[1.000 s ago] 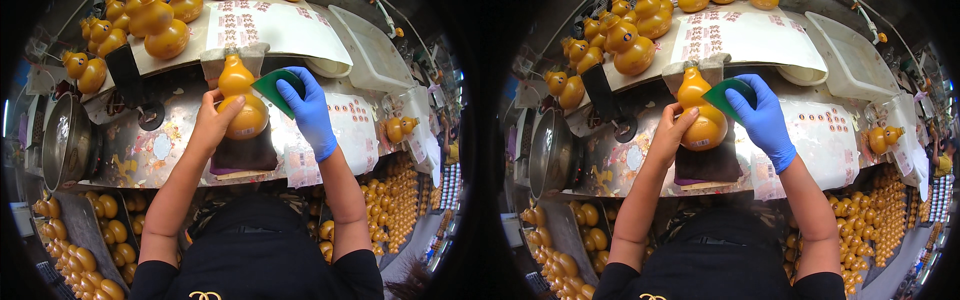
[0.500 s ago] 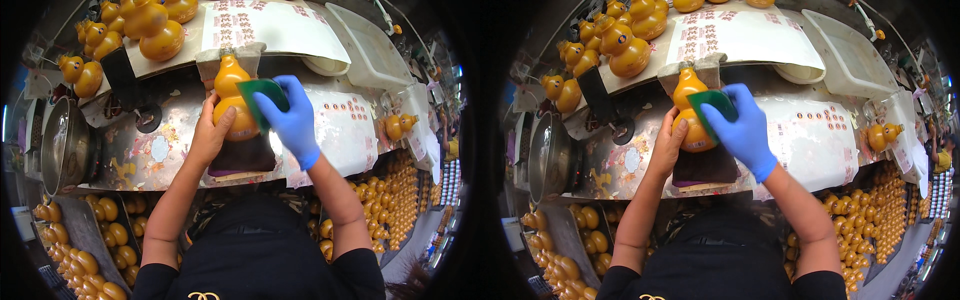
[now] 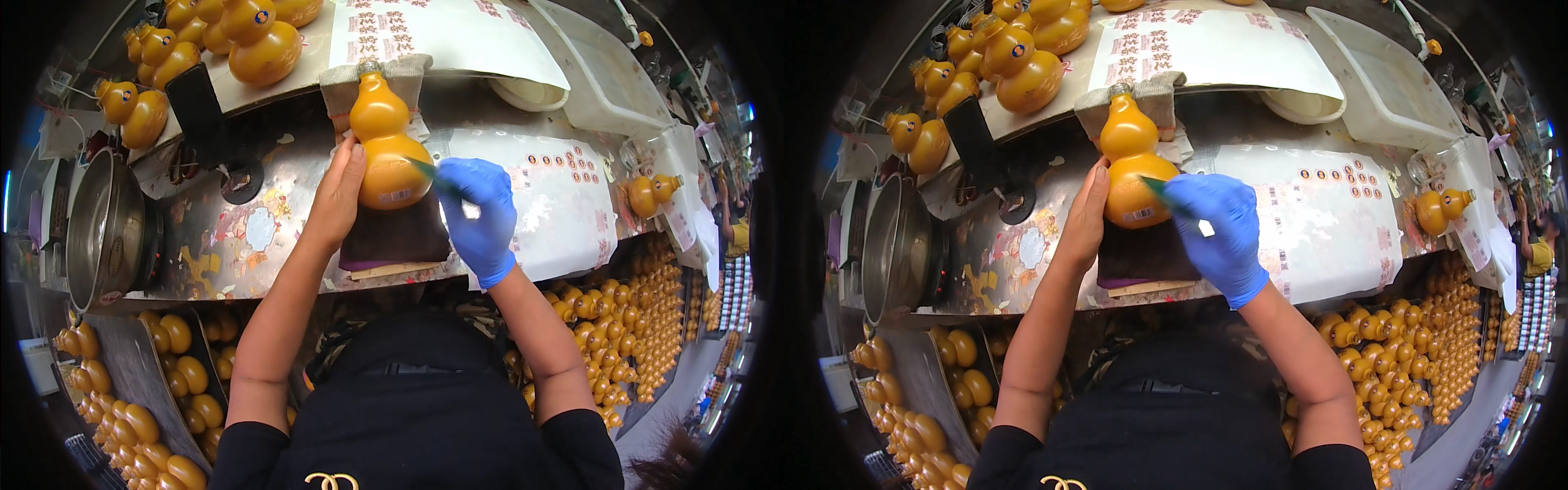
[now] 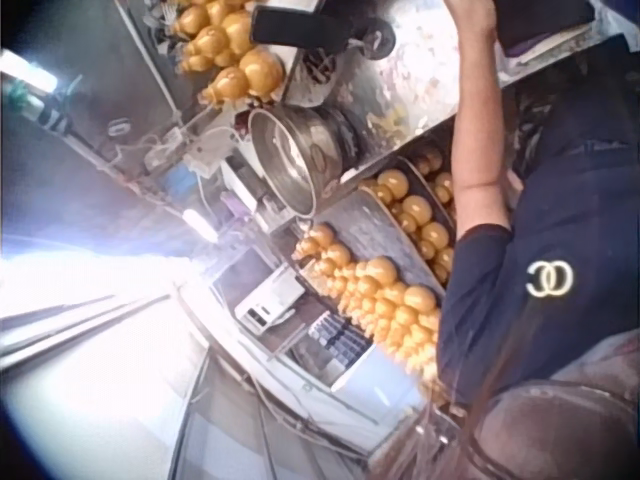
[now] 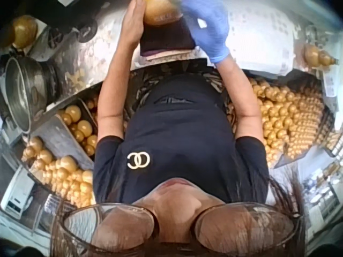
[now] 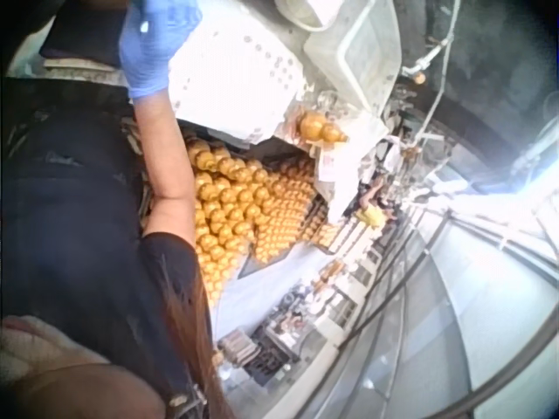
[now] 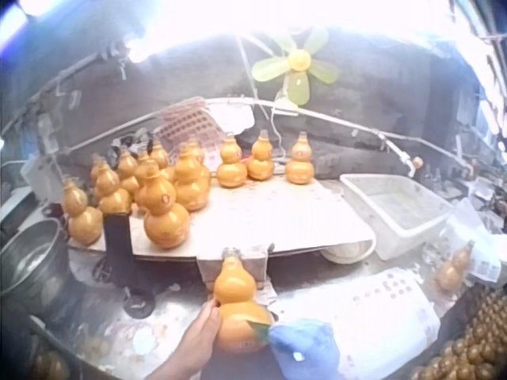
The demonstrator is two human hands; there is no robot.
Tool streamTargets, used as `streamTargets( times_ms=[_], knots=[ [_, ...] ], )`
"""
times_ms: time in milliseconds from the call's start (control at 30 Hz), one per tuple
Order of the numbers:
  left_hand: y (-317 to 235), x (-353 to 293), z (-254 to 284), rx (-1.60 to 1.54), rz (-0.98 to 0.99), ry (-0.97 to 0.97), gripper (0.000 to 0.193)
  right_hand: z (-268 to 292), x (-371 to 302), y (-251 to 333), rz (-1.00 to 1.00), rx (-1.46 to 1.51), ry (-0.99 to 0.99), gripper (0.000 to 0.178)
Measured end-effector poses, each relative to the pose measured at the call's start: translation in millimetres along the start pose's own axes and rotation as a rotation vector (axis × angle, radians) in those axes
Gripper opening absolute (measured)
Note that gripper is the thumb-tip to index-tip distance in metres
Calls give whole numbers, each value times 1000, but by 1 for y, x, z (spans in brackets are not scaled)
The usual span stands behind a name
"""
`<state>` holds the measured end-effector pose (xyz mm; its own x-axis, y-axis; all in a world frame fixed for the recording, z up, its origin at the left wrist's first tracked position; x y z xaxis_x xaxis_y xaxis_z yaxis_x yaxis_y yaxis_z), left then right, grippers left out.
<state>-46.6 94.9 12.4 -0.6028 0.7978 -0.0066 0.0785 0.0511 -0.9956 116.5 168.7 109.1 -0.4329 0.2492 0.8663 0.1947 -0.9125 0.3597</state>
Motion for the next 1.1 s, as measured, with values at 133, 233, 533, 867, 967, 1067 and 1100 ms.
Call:
streamTargets(
  times_ms=[133,233,533,867,967,1067,1100],
  knots=[
    [2,1,-1,-18,8,12,57,-31,-25,33,260,-167,296,33],
    [3,0,1,-12,19,15,58,-32,-38,36,281,-179,406,31],
    [18,5,15,102,53,-47,57,-41,-18,42,197,-86,395,36],
    [-16,-23,-5,387,-232,74,96,35,-116,-62,-1237,909,-130,24],
    [-11,-26,-5,578,-250,-42,106,102,-194,-89,-1647,980,-693,32],
    [-17,-28,-8,610,-322,-117,93,196,-261,-117,-1441,601,-988,28],
    [-22,-31,-10,625,-361,-135,89,220,-282,-120,-1435,468,-1057,30]
  ],
)
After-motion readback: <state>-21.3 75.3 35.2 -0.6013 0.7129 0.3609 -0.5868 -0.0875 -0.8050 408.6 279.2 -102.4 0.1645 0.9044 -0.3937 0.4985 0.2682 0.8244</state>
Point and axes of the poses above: each hand's wrist, its own x-axis towards the middle knuckle, its own z-axis out of the back of the hand, y = z × x, the point moved 10 cm from there along x, towards the middle knuckle, and after that the axes turned 1 degree about z, right-handed, at the moved point
